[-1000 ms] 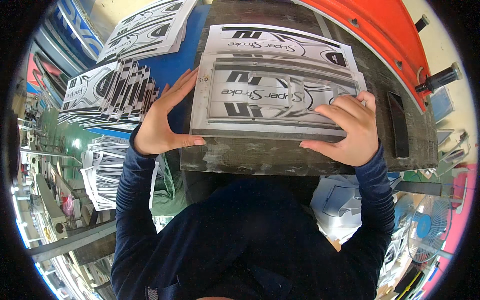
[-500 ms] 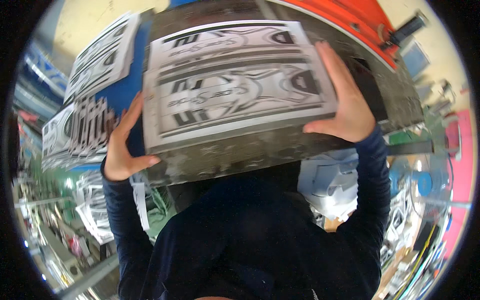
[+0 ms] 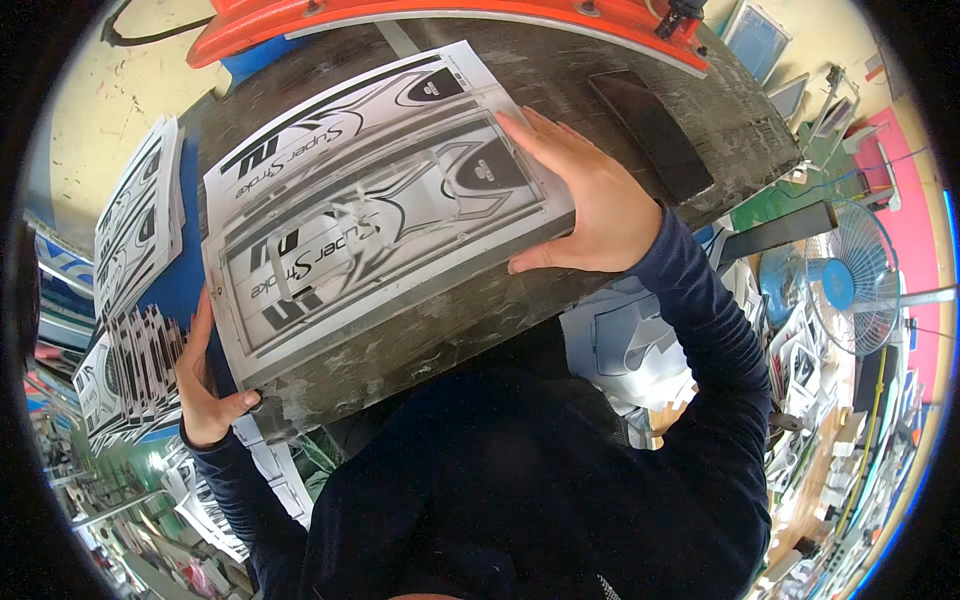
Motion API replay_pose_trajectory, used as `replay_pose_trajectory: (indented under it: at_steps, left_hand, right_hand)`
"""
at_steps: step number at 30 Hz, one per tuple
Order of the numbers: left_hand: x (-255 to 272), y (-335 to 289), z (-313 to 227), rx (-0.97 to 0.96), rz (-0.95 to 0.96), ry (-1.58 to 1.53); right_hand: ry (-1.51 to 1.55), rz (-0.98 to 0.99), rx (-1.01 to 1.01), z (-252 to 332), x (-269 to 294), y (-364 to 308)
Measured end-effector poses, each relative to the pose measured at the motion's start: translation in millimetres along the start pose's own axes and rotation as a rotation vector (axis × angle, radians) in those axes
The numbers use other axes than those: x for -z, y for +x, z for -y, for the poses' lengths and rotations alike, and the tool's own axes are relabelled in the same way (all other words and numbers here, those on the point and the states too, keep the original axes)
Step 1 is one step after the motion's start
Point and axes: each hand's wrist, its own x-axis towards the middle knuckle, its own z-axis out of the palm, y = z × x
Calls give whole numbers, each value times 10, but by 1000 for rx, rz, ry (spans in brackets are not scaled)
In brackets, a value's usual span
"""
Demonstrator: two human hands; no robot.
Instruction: Manually die-cutting printed label sheets using a hand-operated press.
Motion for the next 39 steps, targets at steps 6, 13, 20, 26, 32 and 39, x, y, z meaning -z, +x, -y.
replay_pose_trajectory:
  at_steps: [6, 13, 20, 26, 32, 39]
  left_hand:
    - [-18, -17, 18, -2, -16, 5]
    - [-27, -31, 13, 28, -51, -26]
    - [-36, -22, 2, 3, -55, -58]
    - [-35, -27, -2, 21, -55, -55]
    - [-31, -34, 10, 21, -51, -65]
    - [-43, -30, 8, 17, -71, -60]
  right_hand:
    - [27, 1, -47, -23, -15, -5]
    - [31, -7, -23, -28, -19, 9]
    - [-12, 3, 2, -28, -9, 1]
    - [-6, 0, 9, -20, -3, 13]
    - [-25, 12, 2, -14, 0, 9]
    - [37, -4, -17, -16, -9, 19]
